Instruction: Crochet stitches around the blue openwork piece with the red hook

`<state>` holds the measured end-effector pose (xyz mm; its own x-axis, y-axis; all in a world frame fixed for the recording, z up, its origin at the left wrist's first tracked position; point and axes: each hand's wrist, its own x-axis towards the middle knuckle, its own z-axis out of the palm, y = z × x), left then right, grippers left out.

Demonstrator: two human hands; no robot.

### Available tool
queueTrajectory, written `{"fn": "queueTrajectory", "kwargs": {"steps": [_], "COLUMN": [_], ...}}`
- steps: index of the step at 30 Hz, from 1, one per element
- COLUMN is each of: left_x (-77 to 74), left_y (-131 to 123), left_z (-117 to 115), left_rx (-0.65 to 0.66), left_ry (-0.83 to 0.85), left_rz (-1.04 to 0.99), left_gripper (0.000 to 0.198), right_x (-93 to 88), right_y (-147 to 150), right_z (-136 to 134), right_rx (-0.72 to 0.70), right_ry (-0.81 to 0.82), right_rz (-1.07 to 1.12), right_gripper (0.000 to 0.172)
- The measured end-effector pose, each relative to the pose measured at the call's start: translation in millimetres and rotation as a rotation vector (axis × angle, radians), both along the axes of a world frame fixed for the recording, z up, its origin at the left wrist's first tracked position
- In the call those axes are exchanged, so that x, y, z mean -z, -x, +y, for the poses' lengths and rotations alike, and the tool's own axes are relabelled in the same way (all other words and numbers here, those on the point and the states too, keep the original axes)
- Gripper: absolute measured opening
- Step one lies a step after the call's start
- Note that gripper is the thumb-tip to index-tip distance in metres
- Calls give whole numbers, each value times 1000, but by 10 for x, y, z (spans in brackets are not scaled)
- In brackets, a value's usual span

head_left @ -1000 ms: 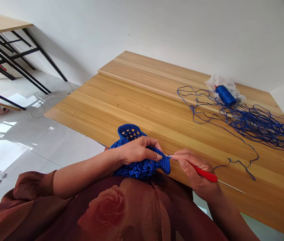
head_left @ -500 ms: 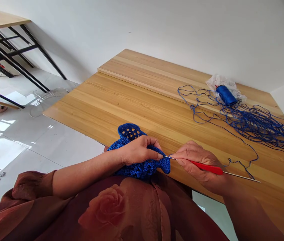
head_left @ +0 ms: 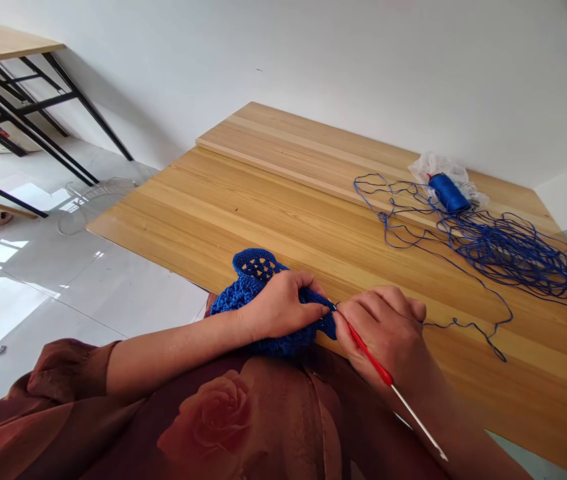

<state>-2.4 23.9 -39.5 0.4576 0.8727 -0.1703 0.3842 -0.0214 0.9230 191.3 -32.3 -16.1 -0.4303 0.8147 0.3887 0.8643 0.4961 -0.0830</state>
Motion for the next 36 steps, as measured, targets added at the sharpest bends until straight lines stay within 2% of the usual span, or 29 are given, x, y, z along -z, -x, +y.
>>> {"fn": "queueTrajectory", "kwargs": {"steps": [2,4,6,8,9,11,13,17,19,21,26,29,32,34,36], "left_x": [16,33,45,48,46,38,24,-3,-11,-19,-45,-59,-52,-32,-4], "left_y": [12,21,21,15,14,17,27,39,32,20,36,86,116,112,93], "left_z": [3,-3,-17,-29,-32,-29,-18,-6,-18,-34,-4,60,99,101,91], "left_rx": [-1,4,4,12,20,23,14,3,-5,-6,77,220,316,326,283], "left_ry": [19,23,15,7,2,2,7,-6,-33,-80,-160,-24,214,387,541], "left_rz": [-37,-77,-100,-125,-141,-154,-133,-64,-41,-31,-48,-171,-296,-361,-429], "left_gripper": [19,20,17,14,13,13,14,15,16,14,12,14,17,18,20], "right_x": [23,63,120,173,190,192,153,37,4,-13,-112,-178,-107,23,165], "right_y": [-11,-33,-37,-22,-13,-4,-13,-29,-15,4,-62,-188,-274,-269,-228], "right_z": [-14,-8,10,32,40,44,28,-50,-89,-117,-129,-70,26,69,75], "right_rx": [20,47,47,-26,-71,-119,-96,-88,-90,-98,-151,-194,-294,-316,-313], "right_ry": [-48,-25,130,330,372,289,106,-56,-75,-54,99,391,689,775,732], "right_rz": [-6,-4,41,136,187,247,227,103,58,33,132,343,651,822,930], "right_gripper": [8,19,30,33,36,46,49,14,7,10,16,22,26,29,34]}}
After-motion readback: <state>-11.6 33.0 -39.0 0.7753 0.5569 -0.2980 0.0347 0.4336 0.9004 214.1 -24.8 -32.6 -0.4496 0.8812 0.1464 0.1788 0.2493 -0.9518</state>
